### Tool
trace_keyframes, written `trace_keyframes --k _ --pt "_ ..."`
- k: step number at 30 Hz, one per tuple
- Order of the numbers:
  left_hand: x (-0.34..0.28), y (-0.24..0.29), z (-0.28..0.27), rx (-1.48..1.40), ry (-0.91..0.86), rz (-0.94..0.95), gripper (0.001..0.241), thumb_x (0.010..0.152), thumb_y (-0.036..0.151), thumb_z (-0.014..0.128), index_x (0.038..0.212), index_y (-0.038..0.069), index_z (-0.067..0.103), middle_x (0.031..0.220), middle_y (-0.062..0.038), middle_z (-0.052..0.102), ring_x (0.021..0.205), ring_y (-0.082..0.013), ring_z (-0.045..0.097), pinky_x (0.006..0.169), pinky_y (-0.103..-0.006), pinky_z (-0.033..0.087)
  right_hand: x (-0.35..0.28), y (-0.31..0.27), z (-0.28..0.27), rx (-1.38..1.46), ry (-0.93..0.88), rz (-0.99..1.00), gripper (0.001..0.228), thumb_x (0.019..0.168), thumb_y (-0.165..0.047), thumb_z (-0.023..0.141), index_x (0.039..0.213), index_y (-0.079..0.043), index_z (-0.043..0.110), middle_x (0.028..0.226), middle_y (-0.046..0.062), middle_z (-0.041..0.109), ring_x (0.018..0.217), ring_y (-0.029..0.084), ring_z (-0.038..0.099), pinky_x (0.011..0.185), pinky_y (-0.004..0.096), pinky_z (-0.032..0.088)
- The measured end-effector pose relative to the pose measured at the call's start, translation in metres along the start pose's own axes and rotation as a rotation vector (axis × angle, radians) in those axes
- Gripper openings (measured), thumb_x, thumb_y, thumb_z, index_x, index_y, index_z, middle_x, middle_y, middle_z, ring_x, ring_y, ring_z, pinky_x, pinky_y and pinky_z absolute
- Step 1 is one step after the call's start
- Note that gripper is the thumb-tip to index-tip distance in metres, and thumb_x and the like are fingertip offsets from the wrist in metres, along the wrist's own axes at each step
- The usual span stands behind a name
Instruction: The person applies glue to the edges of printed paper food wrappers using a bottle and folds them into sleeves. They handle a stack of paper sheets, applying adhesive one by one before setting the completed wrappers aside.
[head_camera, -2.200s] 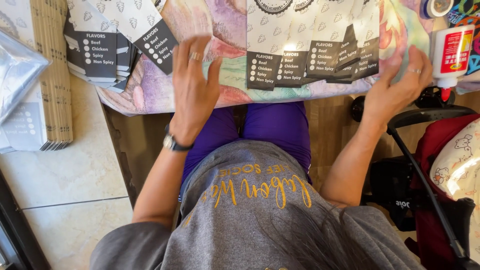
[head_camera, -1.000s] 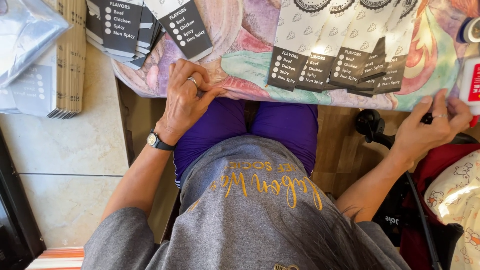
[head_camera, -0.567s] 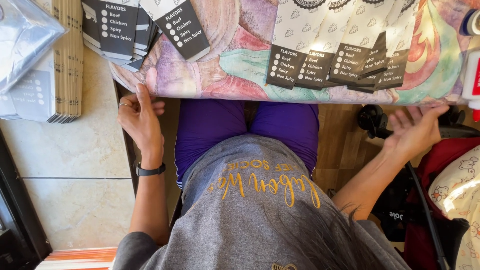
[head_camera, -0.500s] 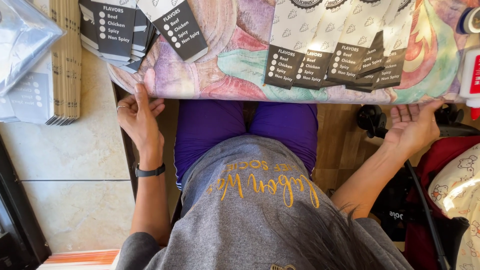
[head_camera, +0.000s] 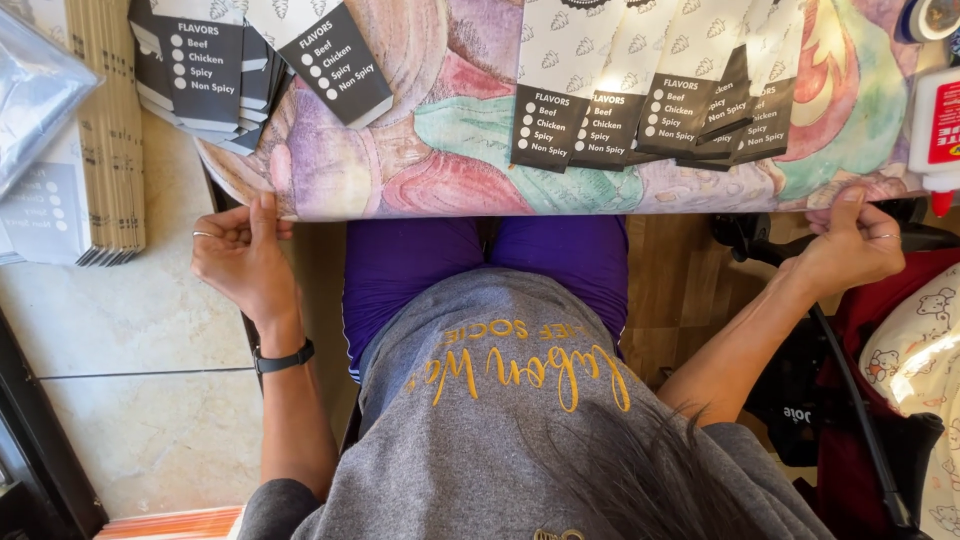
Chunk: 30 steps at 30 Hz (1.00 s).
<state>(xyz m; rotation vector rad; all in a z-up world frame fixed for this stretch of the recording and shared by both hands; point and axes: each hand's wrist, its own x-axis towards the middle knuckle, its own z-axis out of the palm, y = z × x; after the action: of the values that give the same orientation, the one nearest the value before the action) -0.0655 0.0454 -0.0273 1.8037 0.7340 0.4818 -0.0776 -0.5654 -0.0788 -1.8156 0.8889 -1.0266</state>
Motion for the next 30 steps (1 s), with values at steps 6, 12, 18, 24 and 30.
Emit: trace_keyframes --k 6,12,18,24,30 --pt "0.004 -0.026 -0.012 0.323 0.017 0.171 0.041 0.102 0.015 0.092 0.078 0.006 0.06 0.074 -0.005 0.061 0.055 -0.0138 0.069 0.051 -0.0279 0.048 -0.006 -0.011 -0.004 -0.114 0.024 -0.143 0.045 0.09 -0.01 0.098 0.06 -0.004 0.065 0.045 0.011 0.063 0.04 0.014 0.055 0.048 0.031 0.051" --pt "-0.008 0.033 0.041 0.328 -0.047 0.692 0.064 0.11 0.025 0.073 0.057 0.006 0.043 0.054 -0.006 0.047 0.059 -0.0182 0.05 0.051 -0.0343 0.032 -0.024 -0.097 0.04 -0.227 -0.166 -0.643 0.024 0.096 0.012 0.058 0.094 0.011 0.082 0.097 0.02 0.07 0.072 0.028 0.074 0.049 0.033 0.066" --pt "-0.027 0.095 0.155 0.116 -0.614 0.589 0.029 0.103 0.035 0.067 0.109 0.007 0.068 0.122 -0.013 0.063 0.123 -0.0303 0.053 0.097 -0.0472 0.051 -0.032 -0.132 0.113 -0.409 -0.559 -0.625 0.022 0.11 -0.008 0.075 0.124 0.008 0.068 0.108 0.016 0.051 0.099 0.029 0.046 0.075 0.045 0.05" --pt "-0.045 0.104 0.219 0.259 -0.769 0.456 0.079 0.099 0.054 0.068 0.142 -0.008 0.044 0.138 -0.026 0.049 0.125 -0.0369 0.055 0.105 -0.0479 0.052 -0.045 -0.152 0.132 -0.413 -0.772 -0.247 0.051 0.103 -0.033 0.093 0.095 -0.008 0.049 0.085 -0.001 0.041 0.071 0.015 0.044 0.071 0.035 0.045" --pt "-0.044 0.084 0.242 0.162 -0.737 0.475 0.069 0.089 0.032 0.088 0.127 -0.008 0.048 0.13 -0.02 0.046 0.096 -0.0359 0.054 0.082 -0.0428 0.05 -0.048 -0.173 0.133 -0.295 -0.991 -0.305 0.057 0.095 -0.024 0.099 0.103 -0.013 0.044 0.104 0.003 0.032 0.083 0.017 0.031 0.075 0.032 0.034"
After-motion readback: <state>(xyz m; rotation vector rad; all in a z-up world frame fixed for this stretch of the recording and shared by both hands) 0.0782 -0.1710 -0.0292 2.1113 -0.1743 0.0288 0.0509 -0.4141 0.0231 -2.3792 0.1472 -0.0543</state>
